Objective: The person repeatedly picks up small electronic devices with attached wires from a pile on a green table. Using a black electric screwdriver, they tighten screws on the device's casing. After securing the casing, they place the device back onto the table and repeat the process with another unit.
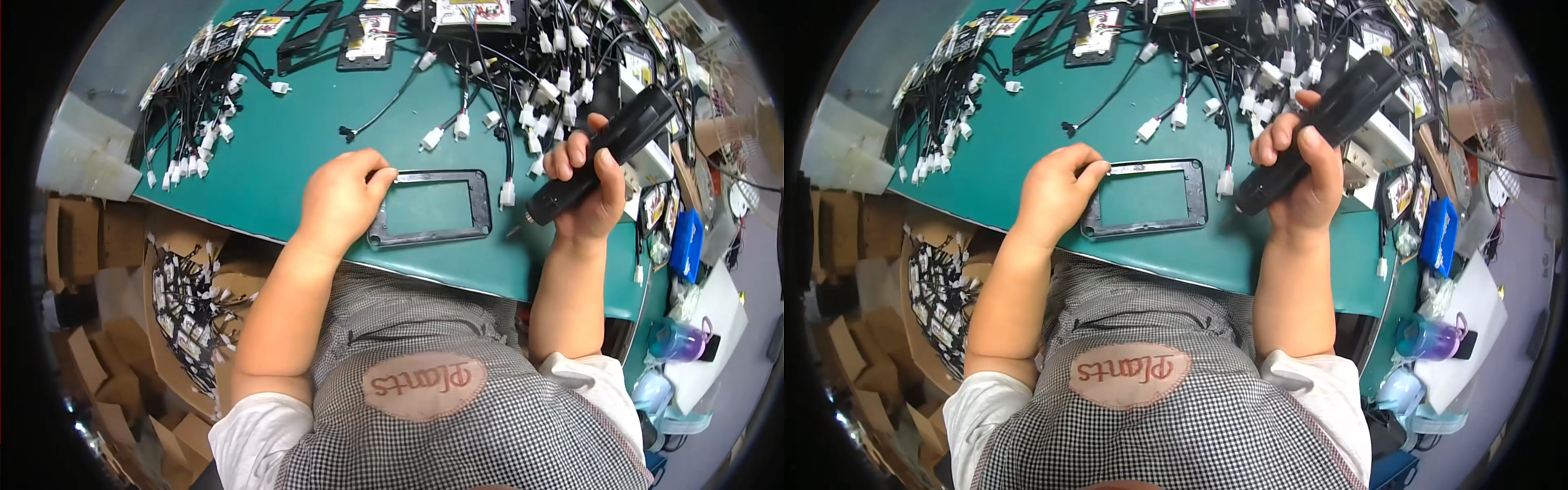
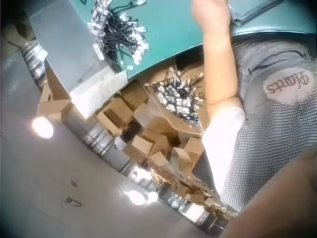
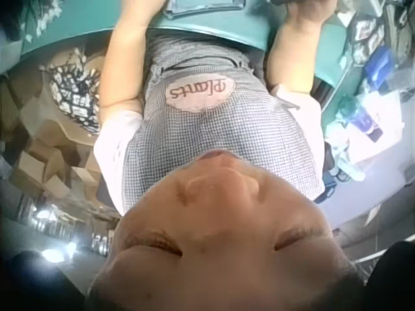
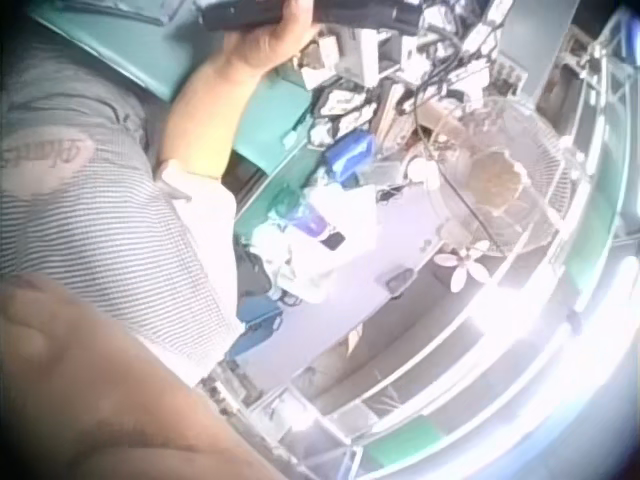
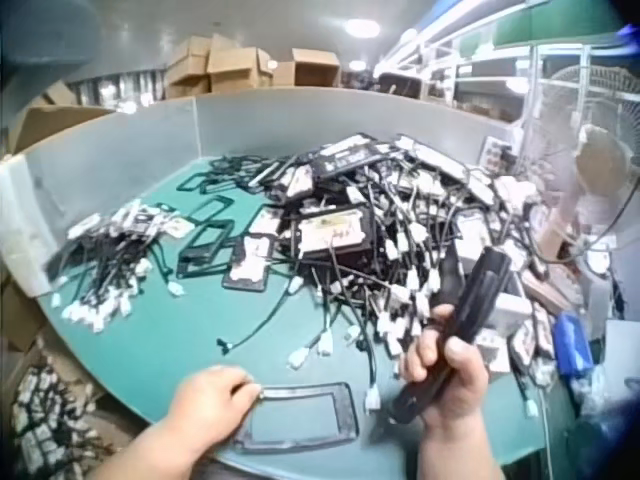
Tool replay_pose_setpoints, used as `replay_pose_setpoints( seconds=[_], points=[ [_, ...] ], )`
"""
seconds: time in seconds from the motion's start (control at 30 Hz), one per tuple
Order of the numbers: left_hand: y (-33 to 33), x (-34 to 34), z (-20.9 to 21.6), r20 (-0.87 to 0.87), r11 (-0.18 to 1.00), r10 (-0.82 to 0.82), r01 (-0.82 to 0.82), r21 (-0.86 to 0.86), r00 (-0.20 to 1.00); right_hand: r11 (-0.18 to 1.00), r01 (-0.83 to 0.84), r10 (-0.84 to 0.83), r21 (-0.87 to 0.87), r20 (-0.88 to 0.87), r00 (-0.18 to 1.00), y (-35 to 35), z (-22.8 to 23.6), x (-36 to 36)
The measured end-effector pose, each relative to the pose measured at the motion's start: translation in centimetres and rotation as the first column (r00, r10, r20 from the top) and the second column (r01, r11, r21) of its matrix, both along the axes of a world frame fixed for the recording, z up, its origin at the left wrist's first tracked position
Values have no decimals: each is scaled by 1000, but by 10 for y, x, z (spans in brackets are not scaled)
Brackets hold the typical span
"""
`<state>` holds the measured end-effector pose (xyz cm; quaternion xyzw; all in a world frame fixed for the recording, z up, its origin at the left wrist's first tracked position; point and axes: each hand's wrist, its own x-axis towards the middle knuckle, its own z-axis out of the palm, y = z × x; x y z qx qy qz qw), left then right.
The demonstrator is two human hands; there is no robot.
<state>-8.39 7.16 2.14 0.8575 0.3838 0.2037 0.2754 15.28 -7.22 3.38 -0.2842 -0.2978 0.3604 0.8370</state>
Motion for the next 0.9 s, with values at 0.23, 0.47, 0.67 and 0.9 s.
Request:
replay_pose_setpoints(
  seconds=[0.23,0.47,0.67,0.9],
  points=[
    [1,9,-13,-34,979,-114,118,167,993,999,-21,21,43,17,1000,-4,-1,2],
    [2,26,-25,61,935,-291,271,231,955,995,-74,74,72,-5,997,-2,1,1],
    [18,34,11,-80,835,-279,283,472,957,1000,9,-8,-13,41,999,-3,-2,-1],
    [169,14,47,-76,910,93,-54,412,993,999,36,-35,-35,47,998,0,2,-3]
  ],
)
